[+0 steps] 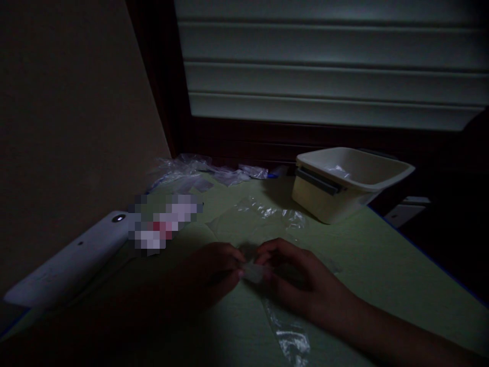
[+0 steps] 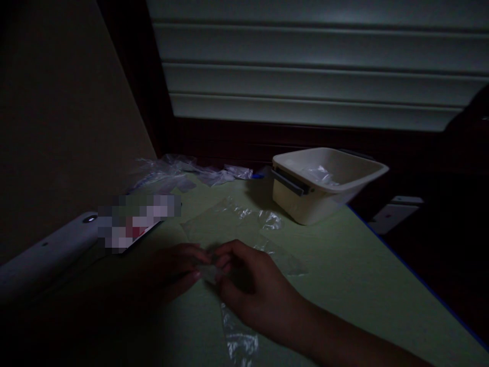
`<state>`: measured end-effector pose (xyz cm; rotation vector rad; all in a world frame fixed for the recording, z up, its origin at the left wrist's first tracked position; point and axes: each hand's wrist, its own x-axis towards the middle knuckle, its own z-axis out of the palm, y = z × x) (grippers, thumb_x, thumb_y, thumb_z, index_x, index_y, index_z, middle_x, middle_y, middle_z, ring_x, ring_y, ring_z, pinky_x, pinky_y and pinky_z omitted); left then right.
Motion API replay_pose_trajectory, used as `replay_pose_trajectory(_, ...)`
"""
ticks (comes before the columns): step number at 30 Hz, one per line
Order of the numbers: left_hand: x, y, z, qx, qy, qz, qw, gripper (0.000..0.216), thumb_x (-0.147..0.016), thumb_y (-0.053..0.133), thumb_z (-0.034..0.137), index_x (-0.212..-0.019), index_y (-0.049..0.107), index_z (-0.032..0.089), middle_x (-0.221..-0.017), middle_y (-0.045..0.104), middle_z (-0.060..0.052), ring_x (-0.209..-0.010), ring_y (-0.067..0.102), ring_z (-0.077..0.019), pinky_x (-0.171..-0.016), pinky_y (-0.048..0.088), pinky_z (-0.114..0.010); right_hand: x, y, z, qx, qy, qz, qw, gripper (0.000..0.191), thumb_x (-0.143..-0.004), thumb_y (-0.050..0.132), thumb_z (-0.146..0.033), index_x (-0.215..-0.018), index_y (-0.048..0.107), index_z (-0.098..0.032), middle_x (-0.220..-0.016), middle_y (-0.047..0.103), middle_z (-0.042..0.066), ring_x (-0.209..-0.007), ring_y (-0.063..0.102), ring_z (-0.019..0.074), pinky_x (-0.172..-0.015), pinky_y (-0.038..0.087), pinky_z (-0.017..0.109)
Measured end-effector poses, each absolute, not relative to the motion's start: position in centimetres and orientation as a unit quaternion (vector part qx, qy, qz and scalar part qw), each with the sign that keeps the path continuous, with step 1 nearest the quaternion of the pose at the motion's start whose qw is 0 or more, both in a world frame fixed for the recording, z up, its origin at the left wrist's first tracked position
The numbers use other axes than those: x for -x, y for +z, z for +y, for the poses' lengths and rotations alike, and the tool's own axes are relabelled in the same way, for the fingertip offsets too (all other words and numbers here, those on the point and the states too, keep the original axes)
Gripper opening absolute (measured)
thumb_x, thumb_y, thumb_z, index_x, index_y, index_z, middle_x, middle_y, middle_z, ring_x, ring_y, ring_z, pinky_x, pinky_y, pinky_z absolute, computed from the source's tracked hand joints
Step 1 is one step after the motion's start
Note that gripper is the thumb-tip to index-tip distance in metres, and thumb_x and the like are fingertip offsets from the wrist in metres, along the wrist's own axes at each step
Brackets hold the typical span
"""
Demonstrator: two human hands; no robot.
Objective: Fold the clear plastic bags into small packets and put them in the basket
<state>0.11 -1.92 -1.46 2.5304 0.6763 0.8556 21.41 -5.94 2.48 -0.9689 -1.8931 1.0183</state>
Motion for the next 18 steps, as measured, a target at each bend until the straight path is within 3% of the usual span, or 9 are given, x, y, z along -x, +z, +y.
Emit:
replay_pose_trajectory(8,-0.3,-2.1,-1.8,-0.872,0.355,0.246,0.228,0.015,-0.088,0.049,0.016,-0.073,0.052,0.017,-0.095,0.063,-0.004,-0.091,0.059,-0.0142,-0.081,0.047,-0.028,-21.5,2.4,-6.1,0.398,0.371,-0.749,0.379,0.012,-0.09,0.049,-0.026,-0.093,0.058,-0.019,-0.084,0.068,0.003,-0.076,0.064,0.0144,-0.067,0.053,0.026)
replay_pose_trajectory(18,-0.4,-0.1,-2.4,-0.913,0.293,0.272,0.078,0.012,-0.086,0.05,0.012,-0.075,0.05,0.017,-0.096,0.061,-0.005,-0.093,0.057,-0.0175,-0.086,0.044,-0.033,-22.0,1.7,-6.4,0.347,0.134,-0.852,0.367,0.017,-0.089,0.048,-0.013,-0.104,0.056,-0.017,-0.097,0.066,0.008,-0.09,0.061,0.0179,-0.078,0.051,0.032)
